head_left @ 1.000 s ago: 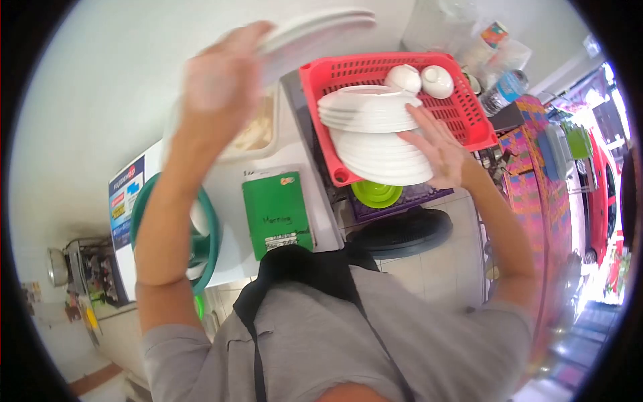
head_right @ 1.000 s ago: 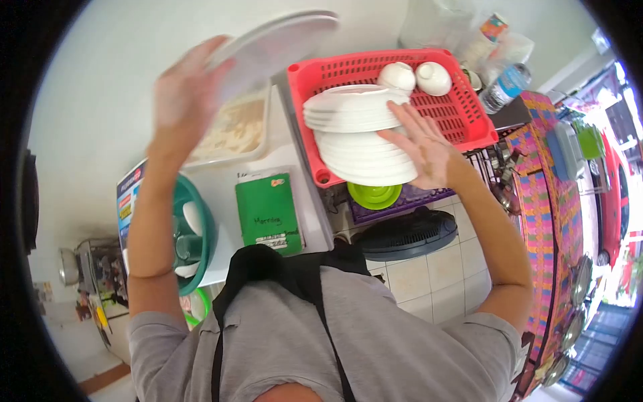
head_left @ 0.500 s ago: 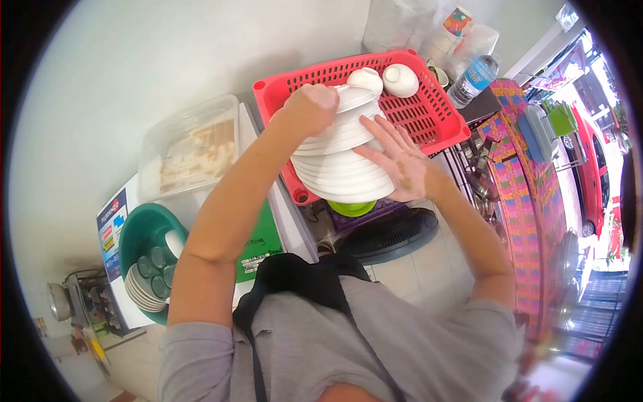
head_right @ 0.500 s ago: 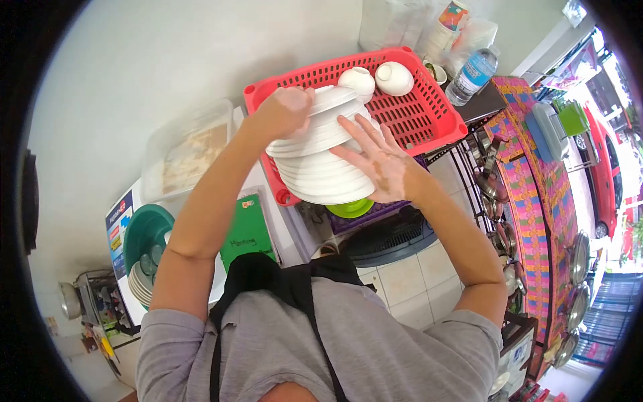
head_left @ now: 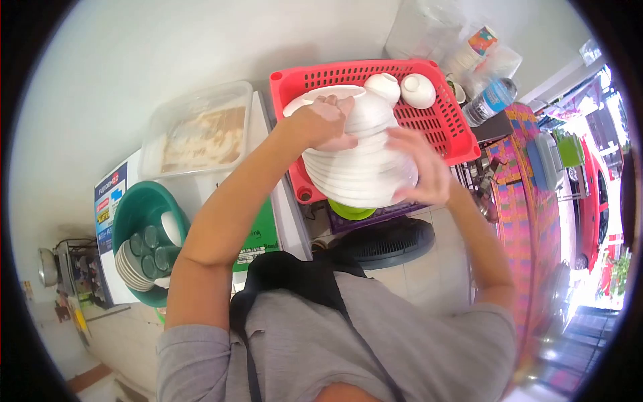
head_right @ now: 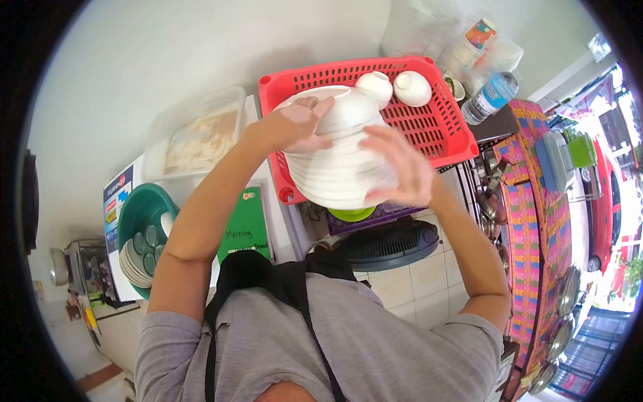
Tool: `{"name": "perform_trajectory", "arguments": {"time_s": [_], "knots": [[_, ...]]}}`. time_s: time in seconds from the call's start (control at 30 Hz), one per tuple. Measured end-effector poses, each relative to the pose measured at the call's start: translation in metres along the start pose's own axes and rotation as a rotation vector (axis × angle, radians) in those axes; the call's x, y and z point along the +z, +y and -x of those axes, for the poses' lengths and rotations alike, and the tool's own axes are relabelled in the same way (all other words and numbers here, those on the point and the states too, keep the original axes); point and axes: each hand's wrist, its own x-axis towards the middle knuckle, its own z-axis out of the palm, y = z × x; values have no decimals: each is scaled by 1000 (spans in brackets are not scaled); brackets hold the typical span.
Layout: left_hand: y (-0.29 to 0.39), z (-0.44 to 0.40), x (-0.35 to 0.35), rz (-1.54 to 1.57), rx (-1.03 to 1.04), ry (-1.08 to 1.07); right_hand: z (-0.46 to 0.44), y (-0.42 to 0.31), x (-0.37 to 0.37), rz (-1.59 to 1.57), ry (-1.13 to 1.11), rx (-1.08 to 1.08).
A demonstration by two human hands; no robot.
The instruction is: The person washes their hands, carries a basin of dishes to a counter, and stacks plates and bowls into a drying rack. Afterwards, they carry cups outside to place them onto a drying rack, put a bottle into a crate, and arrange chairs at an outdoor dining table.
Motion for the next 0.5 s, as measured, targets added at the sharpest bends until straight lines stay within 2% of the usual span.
{"name": "perform_trajectory", "arguments": {"time_s": [0.03, 0.07, 0.1, 0.13, 0.17, 0.2, 0.27, 0.3, 0.37, 0.47, 0.5], "knots": [[1, 3, 2, 25, -9, 24, -5, 20, -10, 32, 67, 1], [2, 6, 4, 50, -14, 47, -10, 31, -20, -22, 158, 206], [1, 6, 9, 52, -16, 48, -17, 54, -26, -7, 319, 232], [0, 5, 18, 90, 4, 174, -25, 82, -36, 203, 351, 238], [0, 3, 24, 129, 26, 300, -28, 118, -43, 323, 312, 271], [1, 2, 27, 131, 25, 306, -32, 146, -46, 327, 310, 268], [4, 1, 30, 202, 2, 367, -41, 187, -48, 517, 111, 305], [4, 2, 31, 202, 1, 369, -48, 199, -46, 519, 112, 303], [5, 4, 34, 185, 2, 378, -61, 216, -42, 688, -44, 537], [3, 7, 38, 140, -12, 396, -72, 232, -44, 700, -124, 642], [3, 8, 38, 142, -12, 395, -73, 239, -47, 709, -128, 607]]}}
